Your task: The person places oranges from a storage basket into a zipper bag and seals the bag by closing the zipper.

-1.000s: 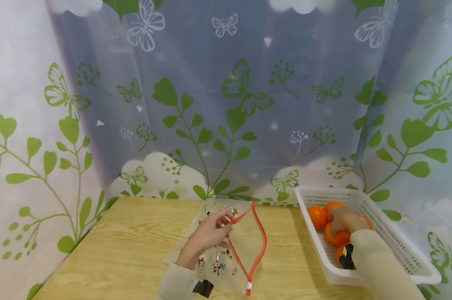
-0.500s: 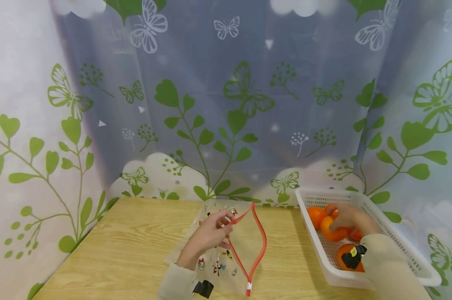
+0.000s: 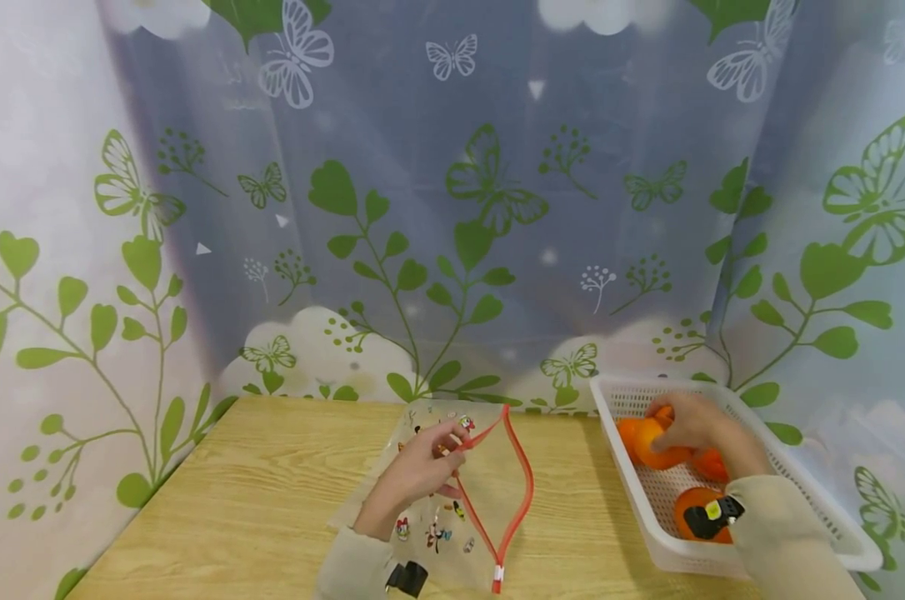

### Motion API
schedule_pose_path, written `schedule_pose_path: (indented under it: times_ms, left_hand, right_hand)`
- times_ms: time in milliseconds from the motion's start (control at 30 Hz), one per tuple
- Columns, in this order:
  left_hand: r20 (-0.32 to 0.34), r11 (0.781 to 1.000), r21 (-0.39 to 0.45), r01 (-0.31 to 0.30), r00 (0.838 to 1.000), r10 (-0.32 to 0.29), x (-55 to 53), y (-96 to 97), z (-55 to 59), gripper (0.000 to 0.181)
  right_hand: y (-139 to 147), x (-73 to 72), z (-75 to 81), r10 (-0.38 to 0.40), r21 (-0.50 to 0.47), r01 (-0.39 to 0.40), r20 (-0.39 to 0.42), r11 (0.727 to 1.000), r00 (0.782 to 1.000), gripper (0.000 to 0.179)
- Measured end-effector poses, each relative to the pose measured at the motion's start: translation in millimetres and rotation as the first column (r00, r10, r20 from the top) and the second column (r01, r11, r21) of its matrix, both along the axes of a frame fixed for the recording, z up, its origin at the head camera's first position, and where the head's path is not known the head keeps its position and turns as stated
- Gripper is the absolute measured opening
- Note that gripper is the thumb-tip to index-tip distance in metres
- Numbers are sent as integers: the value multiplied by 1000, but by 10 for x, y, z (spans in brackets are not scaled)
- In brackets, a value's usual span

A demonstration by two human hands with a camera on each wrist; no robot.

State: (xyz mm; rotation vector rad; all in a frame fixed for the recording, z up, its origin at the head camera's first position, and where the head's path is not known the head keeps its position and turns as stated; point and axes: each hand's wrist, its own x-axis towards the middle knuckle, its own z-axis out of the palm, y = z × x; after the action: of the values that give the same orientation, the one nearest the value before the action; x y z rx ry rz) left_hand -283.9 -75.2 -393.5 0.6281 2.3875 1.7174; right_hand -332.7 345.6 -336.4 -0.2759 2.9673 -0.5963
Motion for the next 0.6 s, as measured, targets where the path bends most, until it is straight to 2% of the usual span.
schedule_pose_path:
  times_ms: [167, 433, 600]
  left_hand:
    - [9, 1000, 1, 0, 1000, 0, 6, 4, 10, 18]
    - [-10, 1000, -10, 2, 1000, -2, 5, 7, 16, 17]
    - [-14, 1000, -20, -3, 1000, 3, 15, 14, 9, 17]
  right_hand:
    - [-61, 52, 78, 38, 6, -37, -44, 999, 998, 49]
    - [-178, 162, 163, 85, -65, -92, -98, 994, 992, 53]
    - [-349, 258, 181, 136, -46, -145, -154, 988, 979, 52]
